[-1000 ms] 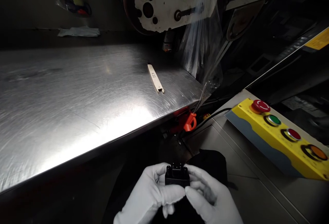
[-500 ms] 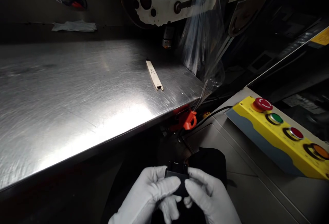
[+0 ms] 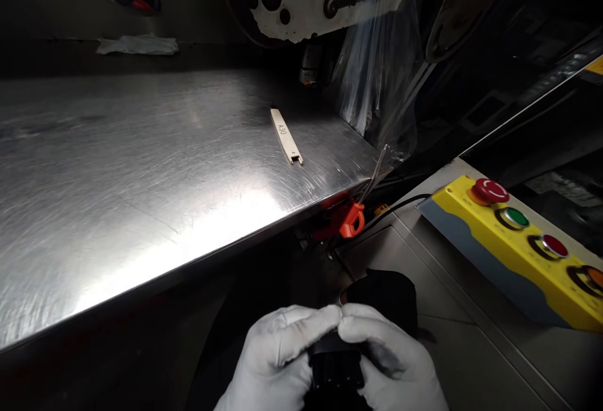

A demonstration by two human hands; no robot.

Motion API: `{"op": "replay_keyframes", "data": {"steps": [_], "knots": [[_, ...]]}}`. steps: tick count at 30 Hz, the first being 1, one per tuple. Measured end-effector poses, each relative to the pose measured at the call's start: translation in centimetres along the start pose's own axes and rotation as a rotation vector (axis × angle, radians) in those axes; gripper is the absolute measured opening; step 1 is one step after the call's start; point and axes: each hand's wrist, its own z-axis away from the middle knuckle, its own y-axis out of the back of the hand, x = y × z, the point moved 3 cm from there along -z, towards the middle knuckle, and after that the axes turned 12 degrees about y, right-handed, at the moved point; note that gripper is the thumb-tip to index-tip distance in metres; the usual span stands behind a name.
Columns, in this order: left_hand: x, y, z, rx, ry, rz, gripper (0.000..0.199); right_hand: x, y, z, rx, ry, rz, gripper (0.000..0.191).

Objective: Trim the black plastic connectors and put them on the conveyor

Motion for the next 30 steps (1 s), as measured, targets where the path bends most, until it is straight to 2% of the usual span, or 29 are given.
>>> {"op": "replay_keyframes", "data": {"steps": [3,5,7,11,13,15,17,19,22,25,27,30], "knots": [[0.0,0.4,0.1,0.083,-0.18,-0.257,0.039,0.2,-0.2,0.1,0.016,0.033,-0.062,0.029],[0.1,0.6,0.3,0.14,-0.21,-0.358,0.048,0.4,-0.4,0.2,0.019,0.028,-0.098,0.026],[0.2,0.5,0.4,0.139,-0.234,-0.441,0.052,0.6,-0.5,0.2,0.023,0.002,-0.139,0.021],[0.6,0.5,0.6,0.143,-0.336,-0.362,0.065,0.9,-0.6,0.2,0.015,-0.148,-0.184,0.014],[0.7,0.5,0.4,0.171,-0.219,-0.233,0.051,0.7,-0.5,0.1,-0.012,-0.233,-0.118,0.014],[0.4,0.2,0.0,0.184,0.063,-0.018,0.033,0.5,-0.3,-0.1,-0.04,-0.301,-0.062,0.023],[0.0,-0.6,-0.1,0.116,0.346,0.235,0.02,0.5,-0.2,-0.3,-0.093,-0.352,-0.084,0.037],[-0.2,-1.3,-0.1,-0.004,0.48,0.404,0.014,0.8,-0.2,-0.4,-0.175,-0.369,-0.162,0.047],[-0.4,-1.6,-0.2,-0.108,0.467,0.417,0.023,1.5,-0.4,-0.3,-0.283,-0.36,-0.284,0.05],[-0.4,-1.3,-0.2,-0.19,0.412,0.432,0.016,1.4,-0.5,-0.3,-0.278,-0.366,-0.246,0.049],[-0.3,-0.8,-0.3,-0.143,0.417,0.415,0.008,0.6,-0.4,-0.4,-0.231,-0.391,-0.114,0.049],[-0.2,0.1,-0.3,-0.029,0.511,0.319,0.029,-1.0,-0.3,-0.6,-0.173,-0.429,0.13,0.04]]}}
